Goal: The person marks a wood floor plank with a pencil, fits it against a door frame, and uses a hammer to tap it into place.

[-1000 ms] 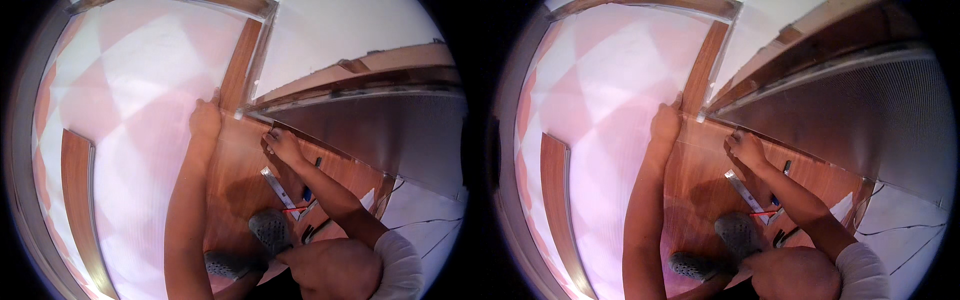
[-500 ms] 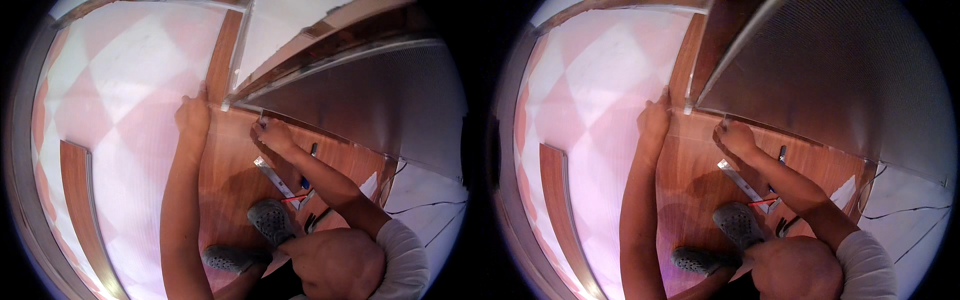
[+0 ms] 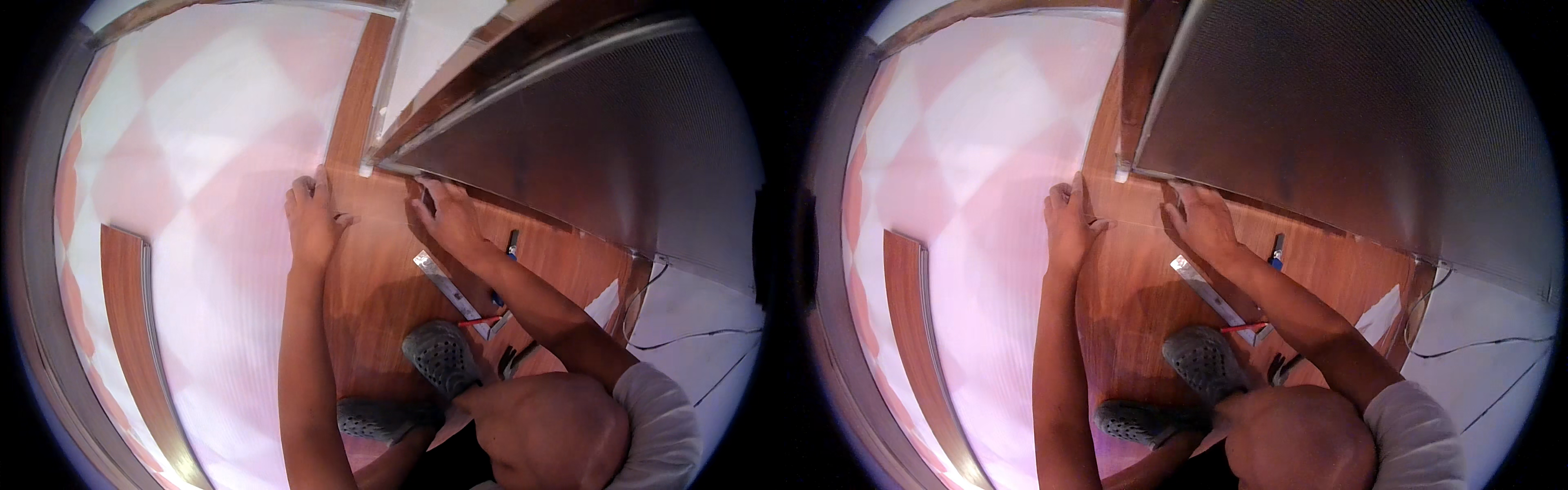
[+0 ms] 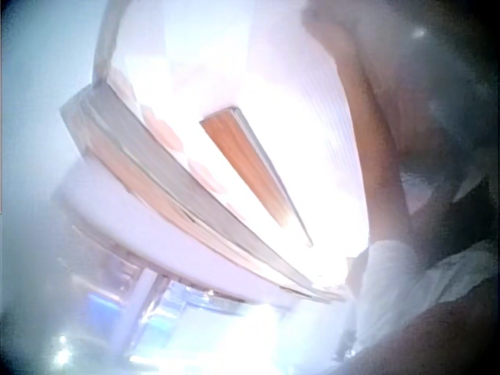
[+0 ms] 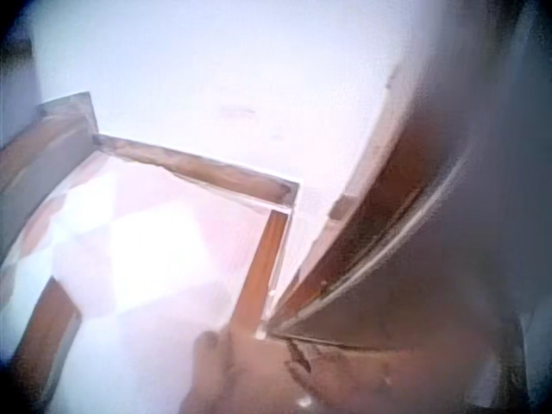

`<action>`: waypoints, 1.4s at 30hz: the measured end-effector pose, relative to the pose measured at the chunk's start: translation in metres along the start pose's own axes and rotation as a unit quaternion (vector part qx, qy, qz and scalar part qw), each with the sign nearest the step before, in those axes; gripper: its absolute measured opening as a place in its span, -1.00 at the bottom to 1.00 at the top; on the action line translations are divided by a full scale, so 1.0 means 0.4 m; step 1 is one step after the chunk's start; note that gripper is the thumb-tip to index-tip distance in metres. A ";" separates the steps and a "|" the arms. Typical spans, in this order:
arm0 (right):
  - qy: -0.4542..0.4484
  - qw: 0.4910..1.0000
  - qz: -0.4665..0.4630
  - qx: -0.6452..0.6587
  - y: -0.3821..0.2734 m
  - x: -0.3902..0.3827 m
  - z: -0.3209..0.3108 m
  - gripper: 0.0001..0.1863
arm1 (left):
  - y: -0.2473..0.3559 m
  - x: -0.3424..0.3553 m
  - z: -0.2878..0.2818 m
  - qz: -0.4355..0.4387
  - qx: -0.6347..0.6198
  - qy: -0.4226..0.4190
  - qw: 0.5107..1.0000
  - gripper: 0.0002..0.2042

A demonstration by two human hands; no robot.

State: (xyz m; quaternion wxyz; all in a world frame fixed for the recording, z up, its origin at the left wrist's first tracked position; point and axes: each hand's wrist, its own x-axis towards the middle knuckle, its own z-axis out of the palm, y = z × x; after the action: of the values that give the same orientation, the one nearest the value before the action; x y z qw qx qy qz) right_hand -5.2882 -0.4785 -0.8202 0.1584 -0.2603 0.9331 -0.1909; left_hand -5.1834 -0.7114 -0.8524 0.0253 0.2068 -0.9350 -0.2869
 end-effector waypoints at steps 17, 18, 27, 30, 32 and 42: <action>0.067 0.974 -0.201 -0.085 0.014 0.021 0.105 -0.27 | -0.043 0.016 0.029 0.047 -0.069 0.065 0.994 0.04; 0.075 0.972 -0.201 -0.092 0.012 0.023 0.109 -0.27 | -0.043 0.018 0.027 0.045 -0.069 0.063 0.995 0.04; 0.079 0.972 -0.209 -0.070 0.016 0.033 0.119 -0.26 | -0.052 0.033 0.038 0.035 -0.065 0.047 0.996 -0.01; 0.059 0.978 -0.186 -0.071 0.012 0.026 0.120 -0.27 | -0.049 0.036 0.031 0.028 -0.079 0.037 0.996 -0.02; 0.064 0.978 -0.187 -0.071 0.007 0.032 0.113 -0.28 | -0.046 0.041 0.025 0.028 -0.087 0.035 0.995 -0.02; 0.104 0.973 -0.197 -0.064 0.025 0.034 0.115 -0.27 | -0.053 0.050 0.021 0.037 -0.094 0.036 0.994 -0.02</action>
State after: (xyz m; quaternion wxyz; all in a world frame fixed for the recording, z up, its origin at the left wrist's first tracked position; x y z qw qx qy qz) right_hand -5.2855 -0.4907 -0.8677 0.0022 -0.4273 0.8852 -0.1840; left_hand -5.1950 -0.7308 -0.8726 0.0888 0.1787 -0.9095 -0.3648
